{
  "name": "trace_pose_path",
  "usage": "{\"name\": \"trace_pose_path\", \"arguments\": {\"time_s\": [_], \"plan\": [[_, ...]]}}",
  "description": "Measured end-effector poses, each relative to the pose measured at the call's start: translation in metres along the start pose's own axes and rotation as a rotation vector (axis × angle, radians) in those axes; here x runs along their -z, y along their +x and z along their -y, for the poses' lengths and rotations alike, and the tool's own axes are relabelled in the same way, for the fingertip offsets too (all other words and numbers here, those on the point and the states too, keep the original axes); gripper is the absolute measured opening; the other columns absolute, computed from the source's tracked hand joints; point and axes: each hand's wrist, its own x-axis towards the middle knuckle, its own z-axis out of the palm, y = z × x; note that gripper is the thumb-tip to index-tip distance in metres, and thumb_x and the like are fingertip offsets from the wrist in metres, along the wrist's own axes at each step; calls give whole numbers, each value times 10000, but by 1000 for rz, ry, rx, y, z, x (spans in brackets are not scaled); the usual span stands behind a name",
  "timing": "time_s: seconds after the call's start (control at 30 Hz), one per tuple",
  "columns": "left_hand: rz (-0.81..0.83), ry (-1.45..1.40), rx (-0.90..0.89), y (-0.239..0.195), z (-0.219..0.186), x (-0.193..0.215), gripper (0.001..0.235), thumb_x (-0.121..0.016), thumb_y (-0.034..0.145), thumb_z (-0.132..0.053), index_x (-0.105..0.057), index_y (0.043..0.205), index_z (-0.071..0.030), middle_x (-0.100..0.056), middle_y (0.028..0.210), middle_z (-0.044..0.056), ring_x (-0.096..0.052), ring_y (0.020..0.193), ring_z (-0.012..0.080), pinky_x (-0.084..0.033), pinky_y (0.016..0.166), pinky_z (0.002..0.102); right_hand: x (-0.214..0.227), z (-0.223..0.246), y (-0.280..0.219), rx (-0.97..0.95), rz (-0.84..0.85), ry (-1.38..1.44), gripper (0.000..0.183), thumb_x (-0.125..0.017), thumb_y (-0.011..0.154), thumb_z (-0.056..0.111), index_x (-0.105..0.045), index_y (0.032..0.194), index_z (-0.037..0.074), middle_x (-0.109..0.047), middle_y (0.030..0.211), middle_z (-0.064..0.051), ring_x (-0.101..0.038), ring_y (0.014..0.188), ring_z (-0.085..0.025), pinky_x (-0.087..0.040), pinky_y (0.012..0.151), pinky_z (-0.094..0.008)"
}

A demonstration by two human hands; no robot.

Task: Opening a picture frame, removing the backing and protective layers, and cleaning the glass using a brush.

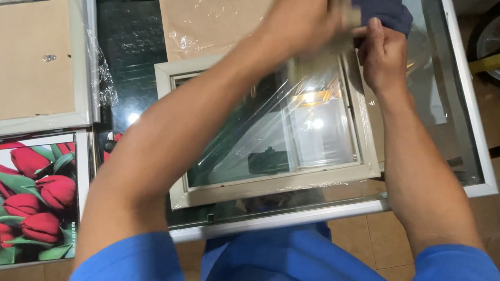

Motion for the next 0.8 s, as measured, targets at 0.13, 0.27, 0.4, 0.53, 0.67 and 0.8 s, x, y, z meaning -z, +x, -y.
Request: {"name": "trace_pose_path", "arguments": {"time_s": [0.13,0.27,0.4,0.53,0.67,0.8], "plan": [[-167,239,-112,10,7,-5,195,-696,851,-255,-743,719,-119,-738,616,4,-638,424,223,-512,435,396,7,9,4,101,-138,207,572,-448,1146,455,-773,980,14,-501,654,-12,-404,571,-96,-310,560,-265],[-57,32,-126,-16,-43,7,271,-849,778,-168,-688,996,-144,-739,819,2,-691,654,155,-571,654,320,8,77,-9,710,-58,13,439,-560,969,75,-514,1396,-15,-475,1290,-188,-460,1120,-330,-420,1001,-445],[-80,-103,-233,-53,-60,33,430,-888,778,-58,-623,1105,-143,-694,991,-1,-668,781,144,-563,712,288,-3,43,-23,-190,112,879,190,-683,947,180,-673,1111,86,-677,871,2,-607,597,-22,-524,516,-113],[-191,-49,-7,-104,14,90,381,-820,875,-55,-648,1214,-80,-732,1159,76,-754,1026,211,-628,926,326,3,79,-29,502,73,-157,107,-781,955,-94,-756,1023,-174,-628,757,-145,-431,559,-203,-338,545,-305],[-346,245,466,-175,72,140,119,-667,932,-48,-742,1023,-34,-757,847,78,-686,680,207,-543,632,345,7,90,-26,598,-67,-289,124,-723,1011,-174,-654,1111,-148,-623,994,-219,-557,777,-285,-488,663,-361],[-487,382,505,-208,98,134,74,-693,902,-64,-765,916,-54,-736,726,55,-648,558,201,-521,565,338,3,113,-36,495,45,-441,359,-609,973,-154,-665,1325,-196,-627,1002,-214,-556,718,-266,-456,626,-354]]}}
